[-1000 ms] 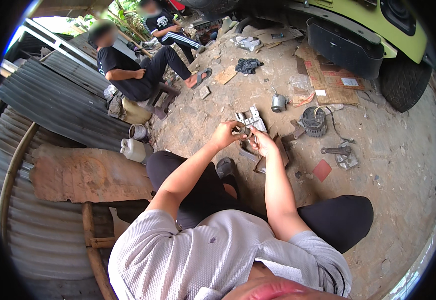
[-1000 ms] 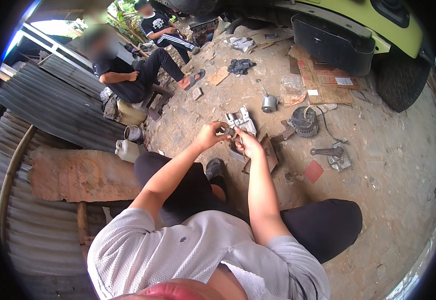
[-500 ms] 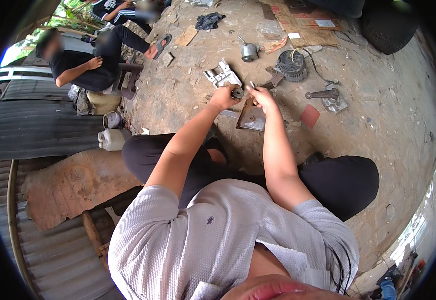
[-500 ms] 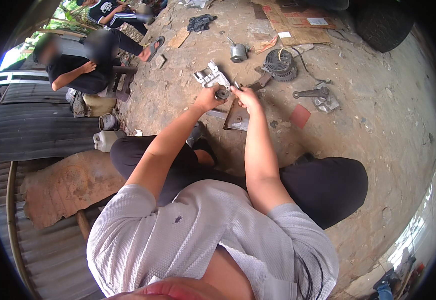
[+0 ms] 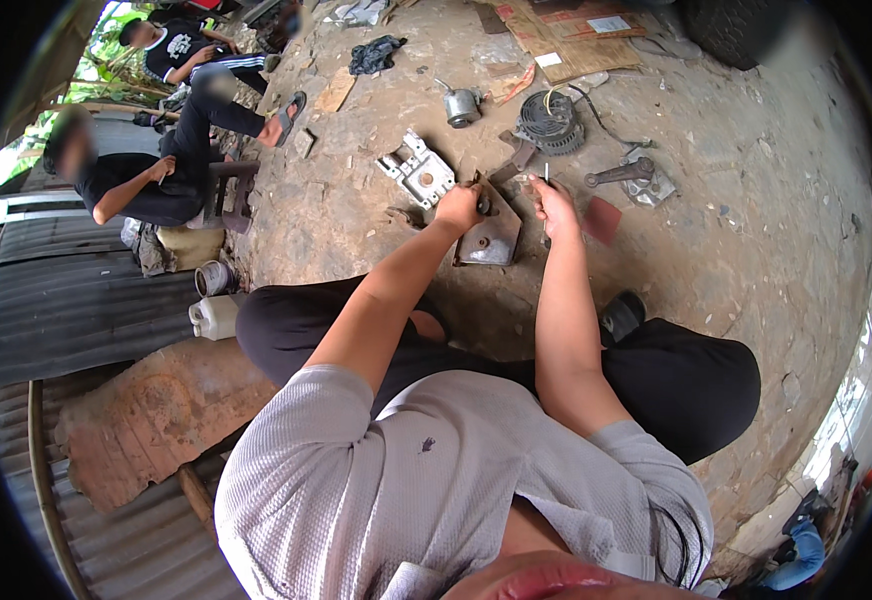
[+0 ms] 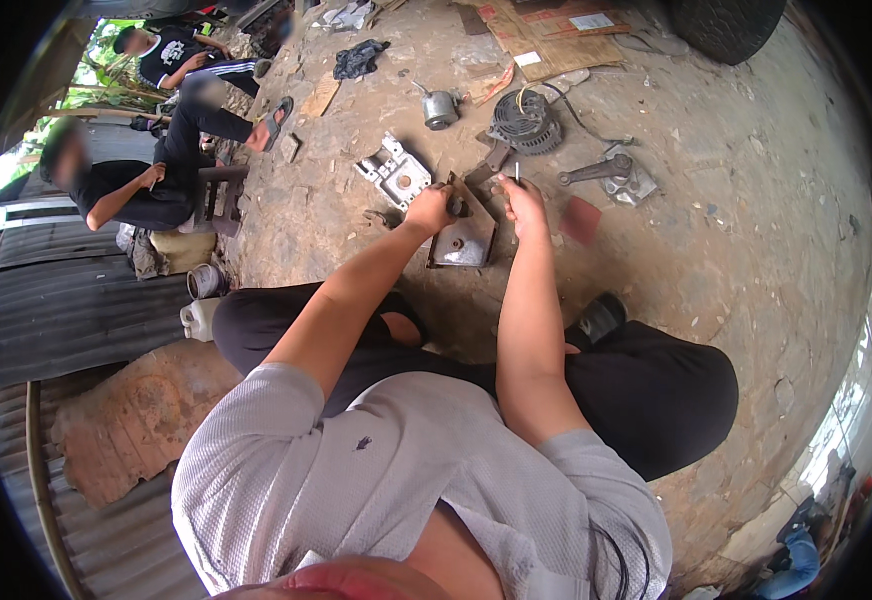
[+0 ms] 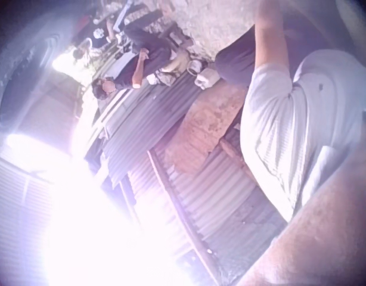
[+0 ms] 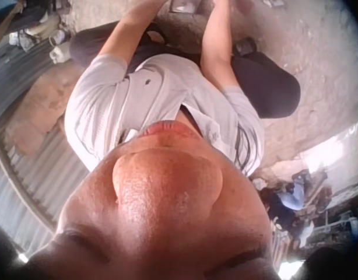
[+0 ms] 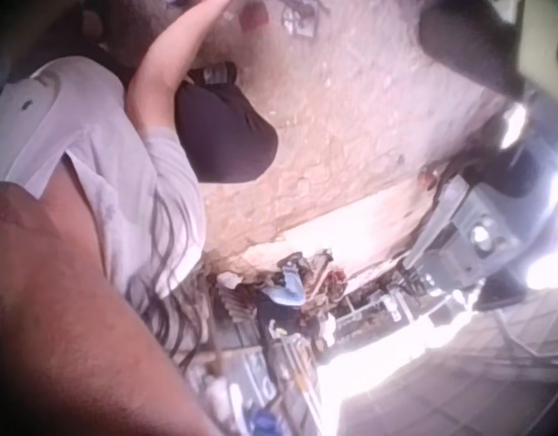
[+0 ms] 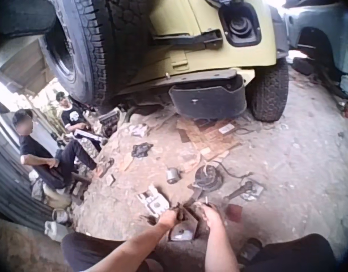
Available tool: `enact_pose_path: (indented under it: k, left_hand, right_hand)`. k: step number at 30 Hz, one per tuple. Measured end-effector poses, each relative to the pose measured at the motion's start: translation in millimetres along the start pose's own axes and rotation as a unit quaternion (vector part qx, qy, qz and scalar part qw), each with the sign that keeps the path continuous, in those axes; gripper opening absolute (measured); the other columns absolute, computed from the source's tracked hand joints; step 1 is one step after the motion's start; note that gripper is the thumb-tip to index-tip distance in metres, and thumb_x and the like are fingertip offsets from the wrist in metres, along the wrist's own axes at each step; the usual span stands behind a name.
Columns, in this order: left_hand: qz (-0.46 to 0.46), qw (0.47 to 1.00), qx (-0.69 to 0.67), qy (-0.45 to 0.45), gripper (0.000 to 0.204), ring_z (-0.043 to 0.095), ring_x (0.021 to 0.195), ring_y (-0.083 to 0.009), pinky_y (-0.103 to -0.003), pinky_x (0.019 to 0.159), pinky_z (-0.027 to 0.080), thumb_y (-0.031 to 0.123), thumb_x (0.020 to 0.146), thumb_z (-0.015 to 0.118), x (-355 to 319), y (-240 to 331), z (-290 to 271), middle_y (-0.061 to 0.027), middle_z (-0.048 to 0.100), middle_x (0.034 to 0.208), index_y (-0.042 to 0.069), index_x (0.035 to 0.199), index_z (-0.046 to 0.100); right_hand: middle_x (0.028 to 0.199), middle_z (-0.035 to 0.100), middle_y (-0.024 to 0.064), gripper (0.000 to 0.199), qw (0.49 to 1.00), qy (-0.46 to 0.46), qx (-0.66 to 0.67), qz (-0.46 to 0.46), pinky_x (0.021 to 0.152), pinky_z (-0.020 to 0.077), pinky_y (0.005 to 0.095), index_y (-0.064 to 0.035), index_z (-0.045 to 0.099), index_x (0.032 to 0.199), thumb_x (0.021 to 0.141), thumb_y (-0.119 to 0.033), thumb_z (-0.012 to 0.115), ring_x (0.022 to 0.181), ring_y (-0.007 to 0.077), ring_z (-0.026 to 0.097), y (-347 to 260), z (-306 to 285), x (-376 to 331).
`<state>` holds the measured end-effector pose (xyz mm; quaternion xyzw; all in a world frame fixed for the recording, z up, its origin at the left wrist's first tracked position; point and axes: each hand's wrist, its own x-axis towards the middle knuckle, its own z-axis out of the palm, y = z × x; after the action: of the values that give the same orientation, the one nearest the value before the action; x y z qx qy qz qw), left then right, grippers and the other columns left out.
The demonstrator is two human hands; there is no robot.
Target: The person sits on the ground and assembles small mechanical components, including a motor and a metal housing, using a screwdriver to tighten screws. The person handles parts one at a time, aligns them, and secures them together.
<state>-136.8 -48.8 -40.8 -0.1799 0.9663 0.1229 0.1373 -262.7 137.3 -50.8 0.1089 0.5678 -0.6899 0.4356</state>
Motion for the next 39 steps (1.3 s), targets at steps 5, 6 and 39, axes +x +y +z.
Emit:
enact_pose_path:
  k: [5,6,39]
  left_hand:
    - [-0.015,1.0,0.009,-0.003,0.048,0.064,0.114,-0.0321,-0.043,0.096,0.054,0.023,0.077,0.078,2,10,10,-0.0115,0.064,0.125,0.011,0.121,0.065]
    - [-0.014,1.0,0.012,0.002,0.047,0.064,0.114,-0.0318,-0.043,0.096,0.054,0.023,0.077,0.078,2,10,10,-0.0112,0.063,0.125,0.011,0.121,0.066]
    - [0.006,0.996,0.084,-0.004,0.053,0.059,0.121,-0.0285,-0.042,0.101,0.05,0.031,0.076,0.08,-6,14,18,-0.0098,0.062,0.128,0.012,0.123,0.063]
  right_hand:
    - [0.091,0.07,0.0014,0.026,1.0,-0.013,0.025,-0.002,0.043,0.0294,0.0188,-0.0093,0.066,0.107,0.094,-0.03,0.073,0.057,0.0037,0.042,-2,-5,5]
    - [0.09,0.07,0.0019,0.025,1.0,-0.012,0.029,-0.003,0.043,0.0293,0.0192,-0.0089,0.065,0.106,0.093,-0.029,0.073,0.056,0.004,0.042,-2,-5,4]
    - [0.09,0.07,-0.0007,0.025,0.997,-0.043,0.061,0.011,0.044,0.0281,0.02,-0.0133,0.066,0.107,0.093,-0.033,0.073,0.059,0.0044,0.042,7,-3,9]
